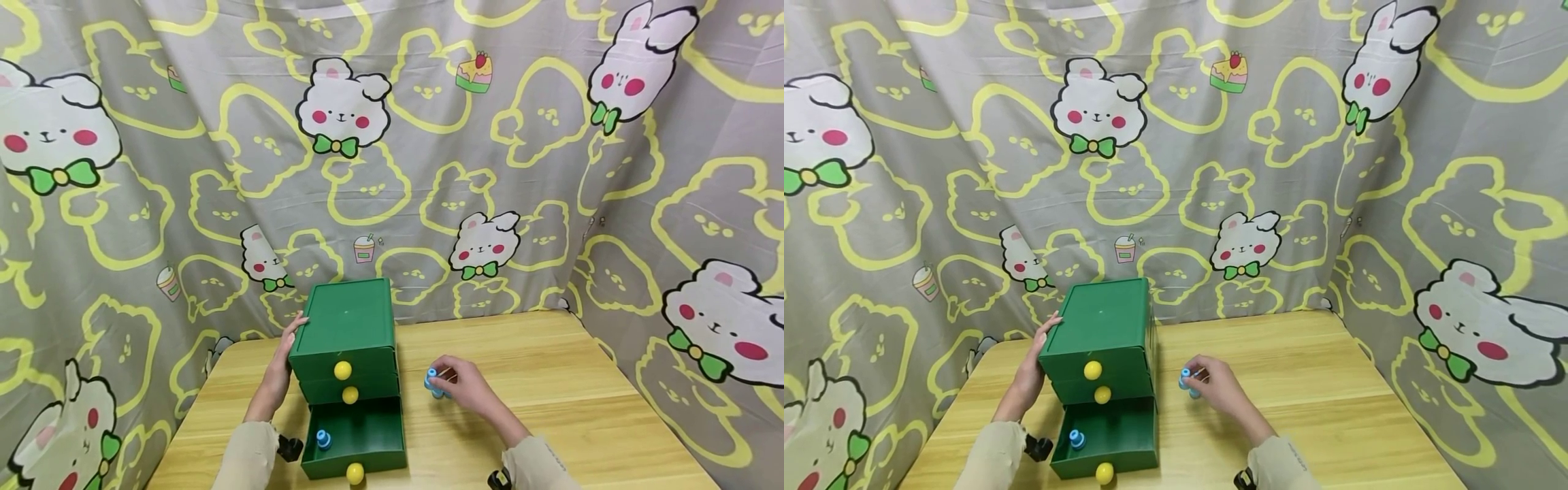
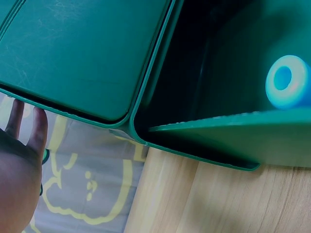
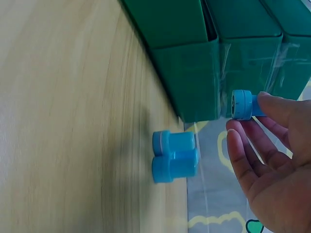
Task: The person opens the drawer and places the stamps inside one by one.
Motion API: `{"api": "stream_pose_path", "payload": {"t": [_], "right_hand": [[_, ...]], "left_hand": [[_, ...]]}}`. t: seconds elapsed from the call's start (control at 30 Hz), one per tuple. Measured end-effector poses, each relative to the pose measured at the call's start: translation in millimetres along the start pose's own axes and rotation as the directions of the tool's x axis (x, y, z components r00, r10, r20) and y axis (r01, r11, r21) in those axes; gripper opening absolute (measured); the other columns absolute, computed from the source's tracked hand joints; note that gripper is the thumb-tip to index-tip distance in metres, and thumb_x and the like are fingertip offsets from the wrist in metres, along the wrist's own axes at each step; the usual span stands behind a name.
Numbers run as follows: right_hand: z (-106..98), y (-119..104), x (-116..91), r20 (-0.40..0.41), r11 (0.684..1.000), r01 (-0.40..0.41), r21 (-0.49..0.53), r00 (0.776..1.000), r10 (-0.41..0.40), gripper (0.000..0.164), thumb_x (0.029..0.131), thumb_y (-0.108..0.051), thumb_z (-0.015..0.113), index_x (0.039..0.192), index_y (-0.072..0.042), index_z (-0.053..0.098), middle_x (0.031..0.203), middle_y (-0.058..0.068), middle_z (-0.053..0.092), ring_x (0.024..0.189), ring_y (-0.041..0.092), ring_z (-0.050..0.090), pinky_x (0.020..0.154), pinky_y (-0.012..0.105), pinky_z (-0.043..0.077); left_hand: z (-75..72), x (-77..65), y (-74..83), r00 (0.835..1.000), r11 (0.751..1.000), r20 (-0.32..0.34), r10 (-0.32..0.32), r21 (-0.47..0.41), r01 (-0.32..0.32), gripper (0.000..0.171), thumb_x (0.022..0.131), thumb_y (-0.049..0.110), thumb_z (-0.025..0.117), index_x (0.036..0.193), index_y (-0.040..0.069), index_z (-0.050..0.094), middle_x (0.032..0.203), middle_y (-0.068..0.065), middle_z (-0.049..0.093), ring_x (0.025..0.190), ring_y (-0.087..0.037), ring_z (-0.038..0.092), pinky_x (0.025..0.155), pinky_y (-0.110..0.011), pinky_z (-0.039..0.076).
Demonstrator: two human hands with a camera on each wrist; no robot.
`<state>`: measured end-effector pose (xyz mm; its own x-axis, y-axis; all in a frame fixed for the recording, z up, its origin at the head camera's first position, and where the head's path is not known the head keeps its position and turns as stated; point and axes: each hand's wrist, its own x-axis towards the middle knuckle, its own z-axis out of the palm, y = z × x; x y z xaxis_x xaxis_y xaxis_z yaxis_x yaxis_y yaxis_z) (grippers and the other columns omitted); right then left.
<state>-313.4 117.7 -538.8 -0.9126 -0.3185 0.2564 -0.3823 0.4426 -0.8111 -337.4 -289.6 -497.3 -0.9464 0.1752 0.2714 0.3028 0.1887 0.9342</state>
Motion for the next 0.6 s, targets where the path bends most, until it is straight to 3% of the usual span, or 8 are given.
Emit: {"api": "stream_pose_path", "payload": {"t": [0.27,0.6], "right_hand": [[8,-7,-5,0.062,0.997,0.059,0.052,0.996,-0.062,0.009,0.098,-0.018,0.072,0.105,-0.012,0.072,0.099,0.001,0.072,0.085,0.01,0.066,0.075,0.023,0.056],[21,-10,-9,0.14,0.996,0.054,0.077,0.988,-0.065,0.008,0.097,-0.021,0.074,0.102,-0.015,0.073,0.098,-0.002,0.07,0.084,0.007,0.065,0.075,0.022,0.055]], "left_hand": [[0.0,0.4,-0.4,1.0,1.0,0.002,0.013,-0.004,-0.013,0.055,0.113,0.049,0.017,0.161,0.026,0.03,0.175,0.009,0.001,0.16,-0.035,-0.011,0.115,-0.081,0.002],[0.1,0.6,-0.8,1.0,1.0,-0.001,0.012,-0.004,-0.012,0.056,0.113,0.049,0.017,0.161,0.027,0.03,0.175,0.01,0.001,0.16,-0.035,-0.011,0.115,-0.081,0.001]]}}
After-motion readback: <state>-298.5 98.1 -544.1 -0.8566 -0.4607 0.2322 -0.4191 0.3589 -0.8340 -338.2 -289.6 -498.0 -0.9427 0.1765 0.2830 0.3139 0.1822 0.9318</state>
